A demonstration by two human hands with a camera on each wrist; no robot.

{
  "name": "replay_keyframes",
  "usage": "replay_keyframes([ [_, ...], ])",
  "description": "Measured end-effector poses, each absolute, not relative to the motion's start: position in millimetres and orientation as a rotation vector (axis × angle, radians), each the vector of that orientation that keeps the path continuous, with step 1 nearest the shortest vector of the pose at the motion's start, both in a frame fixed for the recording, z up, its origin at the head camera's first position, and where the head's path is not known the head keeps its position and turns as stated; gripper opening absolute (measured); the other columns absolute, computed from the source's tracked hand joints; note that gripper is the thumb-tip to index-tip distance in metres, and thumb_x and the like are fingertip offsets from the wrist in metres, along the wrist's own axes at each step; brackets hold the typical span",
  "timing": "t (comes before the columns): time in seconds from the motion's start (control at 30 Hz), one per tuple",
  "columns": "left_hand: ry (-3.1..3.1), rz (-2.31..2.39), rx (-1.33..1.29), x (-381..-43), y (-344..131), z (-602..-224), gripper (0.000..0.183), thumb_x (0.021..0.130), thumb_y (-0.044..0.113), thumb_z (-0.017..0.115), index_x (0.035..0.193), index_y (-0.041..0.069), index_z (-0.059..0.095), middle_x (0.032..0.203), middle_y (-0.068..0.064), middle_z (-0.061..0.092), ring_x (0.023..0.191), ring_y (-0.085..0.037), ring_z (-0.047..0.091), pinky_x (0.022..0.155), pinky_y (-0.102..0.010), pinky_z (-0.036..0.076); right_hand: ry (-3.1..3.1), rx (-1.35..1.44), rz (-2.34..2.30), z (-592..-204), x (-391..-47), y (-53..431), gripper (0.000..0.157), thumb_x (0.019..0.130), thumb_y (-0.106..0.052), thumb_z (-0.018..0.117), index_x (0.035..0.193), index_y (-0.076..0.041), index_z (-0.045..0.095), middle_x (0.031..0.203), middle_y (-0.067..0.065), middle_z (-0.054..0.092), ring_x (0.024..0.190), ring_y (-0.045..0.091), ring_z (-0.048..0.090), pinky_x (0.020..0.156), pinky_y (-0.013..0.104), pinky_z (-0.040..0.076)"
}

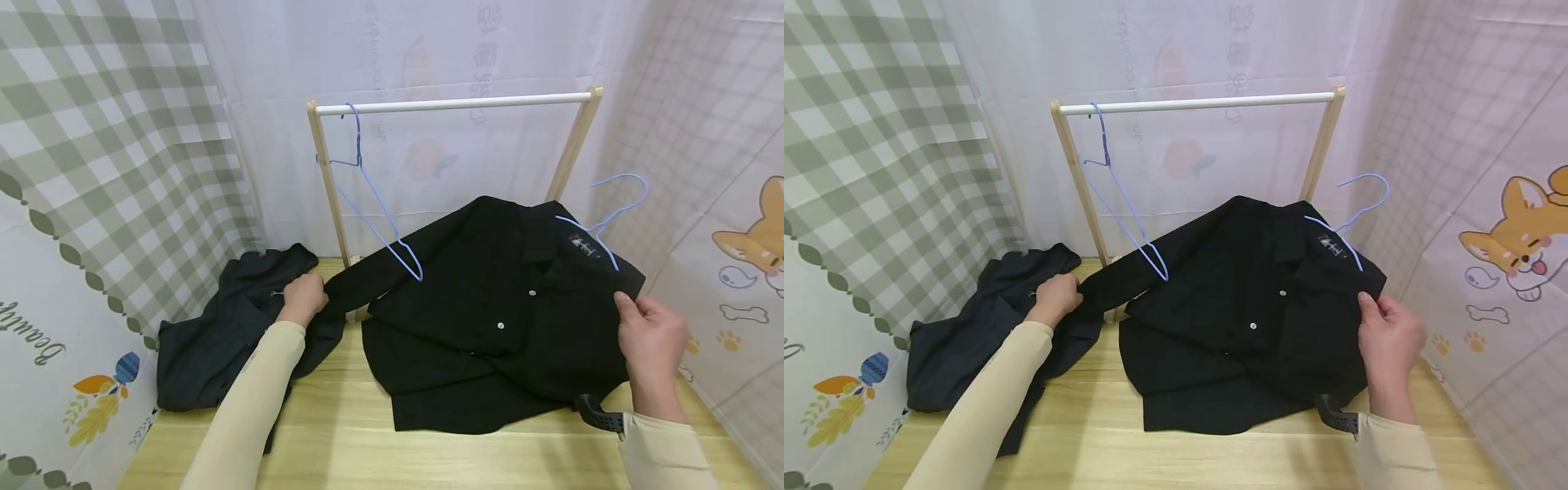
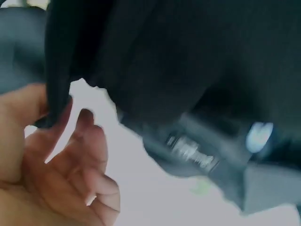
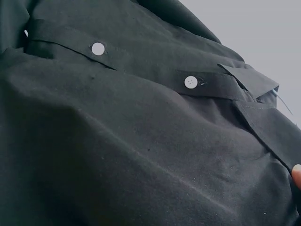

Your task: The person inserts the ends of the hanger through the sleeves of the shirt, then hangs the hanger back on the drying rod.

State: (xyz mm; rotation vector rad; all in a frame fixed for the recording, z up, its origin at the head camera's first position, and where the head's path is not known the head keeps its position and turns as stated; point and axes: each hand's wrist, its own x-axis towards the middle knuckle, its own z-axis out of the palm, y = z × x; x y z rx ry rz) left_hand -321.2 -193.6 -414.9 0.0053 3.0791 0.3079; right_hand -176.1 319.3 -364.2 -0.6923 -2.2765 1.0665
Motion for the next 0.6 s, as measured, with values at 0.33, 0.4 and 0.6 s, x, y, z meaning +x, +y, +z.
replay_keyframes([
  [0.33,3.274,0.739,-0.163,-323.2,-188.6,-408.9,0.019,0.097,0.011,0.057,0.099,0.002,0.074,0.096,-0.021,0.07,0.083,-0.038,0.066,0.07,-0.049,0.054,-2.133,-0.728,1.045,-361.4,-177.5,317.9,0.058,0.097,-0.045,0.058,0.054,-0.008,0.048,0.045,-0.007,0.034,0.049,0.012,0.033,0.04,0.03,0.021],
  [0.4,3.259,0.993,-0.154,-325.5,-183.2,-405.7,0.021,0.097,0.008,0.056,0.108,0.003,0.074,0.103,-0.02,0.07,0.091,-0.038,0.065,0.08,-0.049,0.052,-2.102,-0.752,1.058,-359.1,-177.5,317.4,0.056,0.096,-0.046,0.058,0.054,-0.01,0.05,0.045,-0.009,0.035,0.051,0.011,0.034,0.04,0.029,0.022],
  [0.6,3.233,0.924,-0.052,-325.1,-169.8,-412.5,0.023,0.094,0.006,0.057,0.109,0.005,0.073,0.104,-0.018,0.07,0.092,-0.037,0.065,0.08,-0.049,0.051,-2.041,-0.77,1.072,-358.5,-176.7,315.5,0.053,0.097,-0.044,0.058,0.054,-0.013,0.051,0.045,-0.013,0.035,0.055,0.01,0.035,0.044,0.029,0.022],
])
